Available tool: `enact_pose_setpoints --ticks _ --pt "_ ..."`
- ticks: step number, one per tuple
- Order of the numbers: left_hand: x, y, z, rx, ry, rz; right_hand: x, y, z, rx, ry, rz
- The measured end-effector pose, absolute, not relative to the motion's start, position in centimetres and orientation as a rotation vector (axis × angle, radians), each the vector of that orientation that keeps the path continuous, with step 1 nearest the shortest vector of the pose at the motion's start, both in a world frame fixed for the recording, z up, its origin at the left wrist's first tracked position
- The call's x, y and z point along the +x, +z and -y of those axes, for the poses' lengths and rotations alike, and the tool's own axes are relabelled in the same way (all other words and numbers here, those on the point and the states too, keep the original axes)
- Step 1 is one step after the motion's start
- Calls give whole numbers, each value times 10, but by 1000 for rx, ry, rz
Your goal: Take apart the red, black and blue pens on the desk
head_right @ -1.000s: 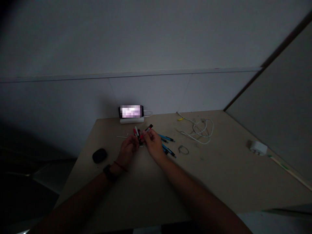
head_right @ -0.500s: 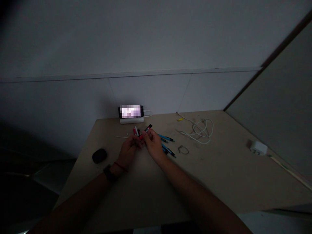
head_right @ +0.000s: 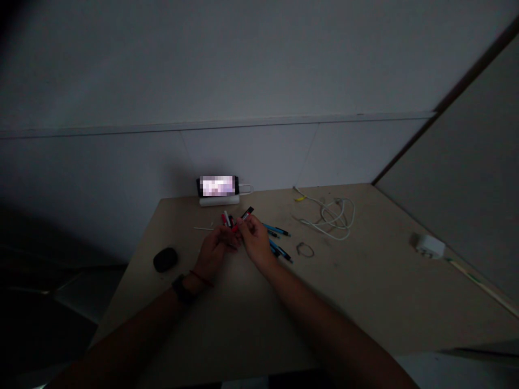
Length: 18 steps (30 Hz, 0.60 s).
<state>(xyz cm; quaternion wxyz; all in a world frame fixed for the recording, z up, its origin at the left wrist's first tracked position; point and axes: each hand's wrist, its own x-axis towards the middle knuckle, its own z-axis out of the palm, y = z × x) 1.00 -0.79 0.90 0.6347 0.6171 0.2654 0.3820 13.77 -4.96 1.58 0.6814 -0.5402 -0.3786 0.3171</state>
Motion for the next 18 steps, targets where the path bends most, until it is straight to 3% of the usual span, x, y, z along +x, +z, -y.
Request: enact_pose_setpoints --ticks 9,18 --pt "1 16 7 1719 1190 -757 138 17 50 -1228 751 843" --pt "2 11 -2 1752 1181 -836 137 17 50 -1220 738 845"
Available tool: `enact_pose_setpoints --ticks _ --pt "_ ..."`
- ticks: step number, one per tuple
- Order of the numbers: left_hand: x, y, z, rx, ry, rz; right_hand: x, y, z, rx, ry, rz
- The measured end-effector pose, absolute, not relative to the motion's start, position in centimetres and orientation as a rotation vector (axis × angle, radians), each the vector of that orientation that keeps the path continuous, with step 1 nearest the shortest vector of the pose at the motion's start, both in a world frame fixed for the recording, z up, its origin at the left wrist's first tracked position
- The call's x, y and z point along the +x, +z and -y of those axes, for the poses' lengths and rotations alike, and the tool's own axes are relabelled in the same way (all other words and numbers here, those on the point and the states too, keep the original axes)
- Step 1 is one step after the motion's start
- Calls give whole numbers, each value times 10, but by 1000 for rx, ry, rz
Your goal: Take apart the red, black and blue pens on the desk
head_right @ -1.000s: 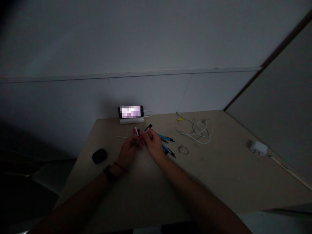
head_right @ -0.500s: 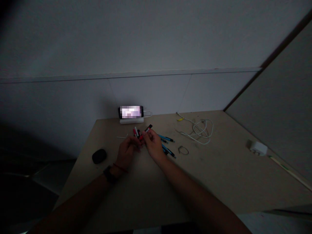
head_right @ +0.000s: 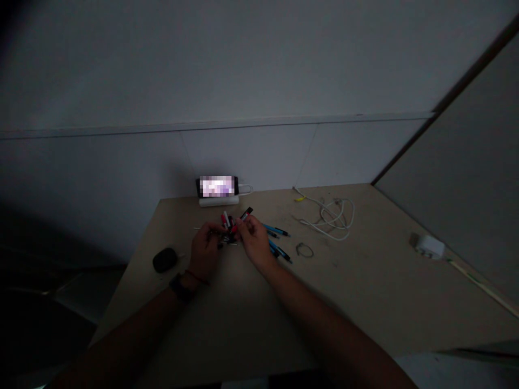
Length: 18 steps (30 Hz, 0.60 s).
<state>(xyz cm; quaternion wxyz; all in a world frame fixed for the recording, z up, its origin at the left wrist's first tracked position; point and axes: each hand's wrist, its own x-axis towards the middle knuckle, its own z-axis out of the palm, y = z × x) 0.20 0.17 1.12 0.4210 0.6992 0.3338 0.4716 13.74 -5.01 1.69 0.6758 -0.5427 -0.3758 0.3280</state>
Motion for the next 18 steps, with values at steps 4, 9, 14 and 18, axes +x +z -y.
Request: enact_pose_setpoints --ticks 4,9,14,18 --pt "2 12 2 1803 1108 -792 137 17 50 -1221 754 835" --pt "3 12 4 1859 1048 -726 137 15 51 -1251 720 879" --pt "6 8 4 1832 1043 -732 138 17 51 -1285 694 891" --pt "7 9 5 1799 1046 -747 136 15 50 -1244 728 875"
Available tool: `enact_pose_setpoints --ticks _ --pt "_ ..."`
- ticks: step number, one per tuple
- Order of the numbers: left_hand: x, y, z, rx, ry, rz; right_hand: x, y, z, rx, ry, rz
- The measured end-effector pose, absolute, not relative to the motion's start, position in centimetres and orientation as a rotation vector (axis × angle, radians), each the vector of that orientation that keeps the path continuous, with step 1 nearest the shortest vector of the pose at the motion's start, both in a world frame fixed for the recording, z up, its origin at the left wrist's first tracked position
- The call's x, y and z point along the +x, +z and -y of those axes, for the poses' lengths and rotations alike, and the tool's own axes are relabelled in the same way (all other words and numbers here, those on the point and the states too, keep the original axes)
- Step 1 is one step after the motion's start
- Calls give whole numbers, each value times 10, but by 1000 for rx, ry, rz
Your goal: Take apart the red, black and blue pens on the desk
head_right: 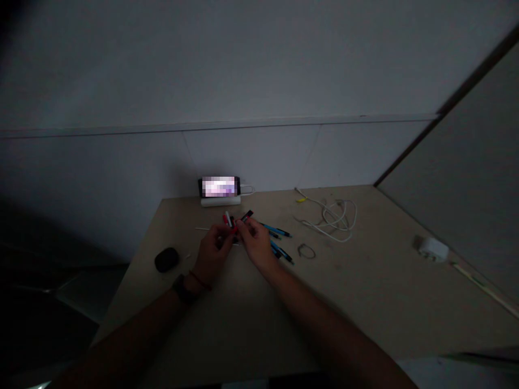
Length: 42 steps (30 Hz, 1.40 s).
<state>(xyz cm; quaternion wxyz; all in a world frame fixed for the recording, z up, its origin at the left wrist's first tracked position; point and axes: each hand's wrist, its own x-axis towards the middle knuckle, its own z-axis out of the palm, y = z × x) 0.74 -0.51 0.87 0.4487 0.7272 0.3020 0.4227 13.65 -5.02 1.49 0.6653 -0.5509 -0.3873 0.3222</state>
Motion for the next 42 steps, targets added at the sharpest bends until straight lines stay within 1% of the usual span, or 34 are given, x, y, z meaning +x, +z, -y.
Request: enact_pose_setpoints --ticks 7,13,22,42 --pt "7 13 6 1778 1020 -763 133 12 50 -1103 718 775" --pt "7 13 6 1759 1077 -833 139 14 50 -1173 675 798" --pt "7 17 9 1851 1026 -827 138 15 49 -1160 618 763" --pt "6 14 10 1896 965 -742 141 15 47 -1140 689 740"
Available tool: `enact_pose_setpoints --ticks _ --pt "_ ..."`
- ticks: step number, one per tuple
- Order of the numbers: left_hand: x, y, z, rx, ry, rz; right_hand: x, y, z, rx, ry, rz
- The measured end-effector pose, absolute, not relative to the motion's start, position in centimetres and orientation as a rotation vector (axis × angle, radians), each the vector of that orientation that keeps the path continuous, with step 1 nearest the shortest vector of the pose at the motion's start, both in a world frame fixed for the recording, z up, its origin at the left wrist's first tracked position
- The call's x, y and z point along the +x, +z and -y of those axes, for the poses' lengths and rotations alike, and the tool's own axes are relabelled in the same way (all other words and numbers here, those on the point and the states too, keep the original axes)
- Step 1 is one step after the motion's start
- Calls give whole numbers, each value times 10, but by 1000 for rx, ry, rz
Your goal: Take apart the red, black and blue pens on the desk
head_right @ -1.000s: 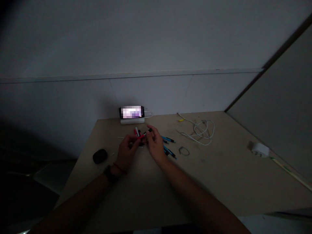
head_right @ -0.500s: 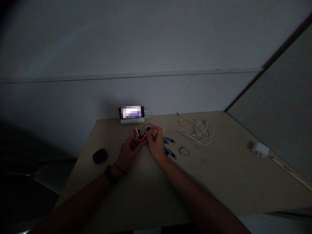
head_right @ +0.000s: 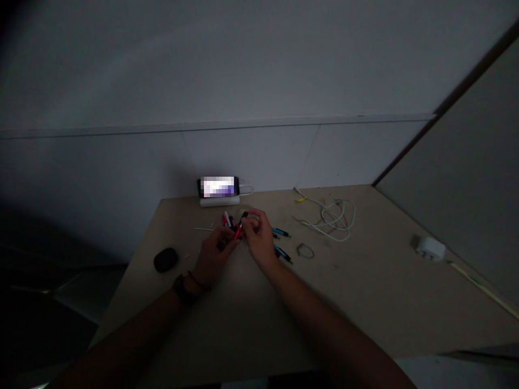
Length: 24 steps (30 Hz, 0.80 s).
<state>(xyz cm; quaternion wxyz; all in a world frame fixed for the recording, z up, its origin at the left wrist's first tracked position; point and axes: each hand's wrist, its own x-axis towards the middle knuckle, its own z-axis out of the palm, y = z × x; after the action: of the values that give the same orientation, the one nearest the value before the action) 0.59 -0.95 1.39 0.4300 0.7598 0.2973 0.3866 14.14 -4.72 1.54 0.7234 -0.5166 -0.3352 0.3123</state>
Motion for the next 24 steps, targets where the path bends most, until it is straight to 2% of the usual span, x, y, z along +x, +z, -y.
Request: enact_pose_setpoints --ticks 24 --pt "6 15 13 1942 932 -704 138 15 49 -1228 691 823"
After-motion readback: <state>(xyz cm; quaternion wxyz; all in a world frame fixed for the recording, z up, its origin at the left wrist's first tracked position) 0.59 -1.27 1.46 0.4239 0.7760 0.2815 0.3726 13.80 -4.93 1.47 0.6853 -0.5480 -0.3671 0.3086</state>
